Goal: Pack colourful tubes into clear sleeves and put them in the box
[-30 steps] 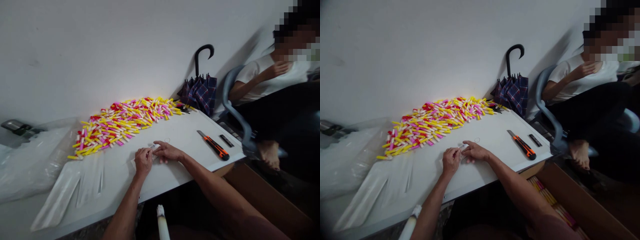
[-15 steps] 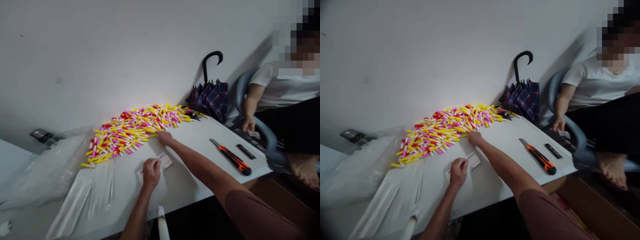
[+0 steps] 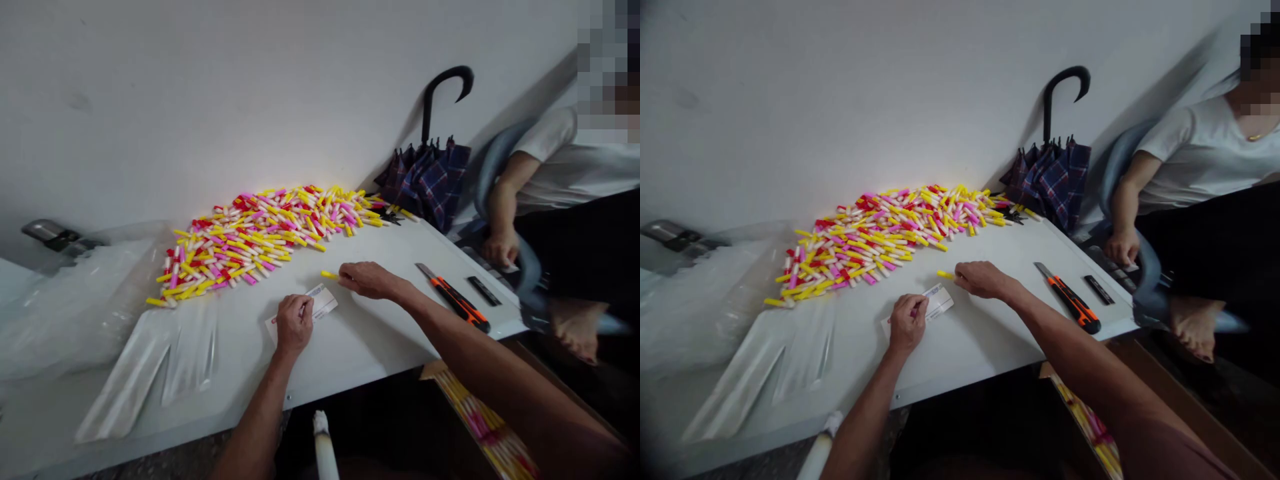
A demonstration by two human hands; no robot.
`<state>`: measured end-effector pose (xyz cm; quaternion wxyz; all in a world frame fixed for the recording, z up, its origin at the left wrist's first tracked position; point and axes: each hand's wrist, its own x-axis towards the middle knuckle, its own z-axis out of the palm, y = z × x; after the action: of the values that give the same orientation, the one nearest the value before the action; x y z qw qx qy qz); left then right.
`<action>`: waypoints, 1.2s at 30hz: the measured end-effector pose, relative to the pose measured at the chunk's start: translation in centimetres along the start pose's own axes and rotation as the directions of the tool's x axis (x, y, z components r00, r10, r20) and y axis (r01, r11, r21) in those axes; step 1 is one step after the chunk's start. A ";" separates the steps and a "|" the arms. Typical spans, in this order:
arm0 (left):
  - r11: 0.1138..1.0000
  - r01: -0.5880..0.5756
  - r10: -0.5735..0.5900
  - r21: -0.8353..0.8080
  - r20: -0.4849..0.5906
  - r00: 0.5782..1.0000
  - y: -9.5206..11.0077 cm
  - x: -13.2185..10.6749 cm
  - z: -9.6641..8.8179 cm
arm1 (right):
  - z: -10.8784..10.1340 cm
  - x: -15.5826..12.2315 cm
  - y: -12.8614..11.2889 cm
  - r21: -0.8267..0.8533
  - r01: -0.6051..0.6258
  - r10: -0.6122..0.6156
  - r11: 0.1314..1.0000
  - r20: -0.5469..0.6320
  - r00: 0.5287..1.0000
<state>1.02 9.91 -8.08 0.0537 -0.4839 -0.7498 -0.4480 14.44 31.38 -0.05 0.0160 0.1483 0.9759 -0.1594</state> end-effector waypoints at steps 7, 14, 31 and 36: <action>0.997 -0.065 0.066 0.029 -0.036 0.997 -0.2 -0.2 0.1 | 0.7 0.7 -2.4 -0.053 0.191 -0.182 0.980 0.137 0.974; 0.997 -0.071 0.072 0.028 -0.025 0.997 0.0 -0.2 0.0 | 5.4 1.7 -4.0 0.334 0.121 -0.108 0.935 -0.056 0.993; 0.993 -0.107 0.105 0.057 0.039 0.994 -0.2 -0.3 0.1 | 5.1 -0.4 -5.0 0.901 -0.182 -0.254 0.393 0.296 0.921; 0.996 -0.075 0.073 0.038 0.038 0.997 -0.2 -0.3 0.2 | 3.9 3.5 -2.8 0.822 -0.178 -0.052 0.541 0.244 0.968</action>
<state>1.05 9.85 -8.47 0.0661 -0.5182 -0.7410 -0.4218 10.24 28.58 -3.18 0.0663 0.1529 0.7650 -0.6221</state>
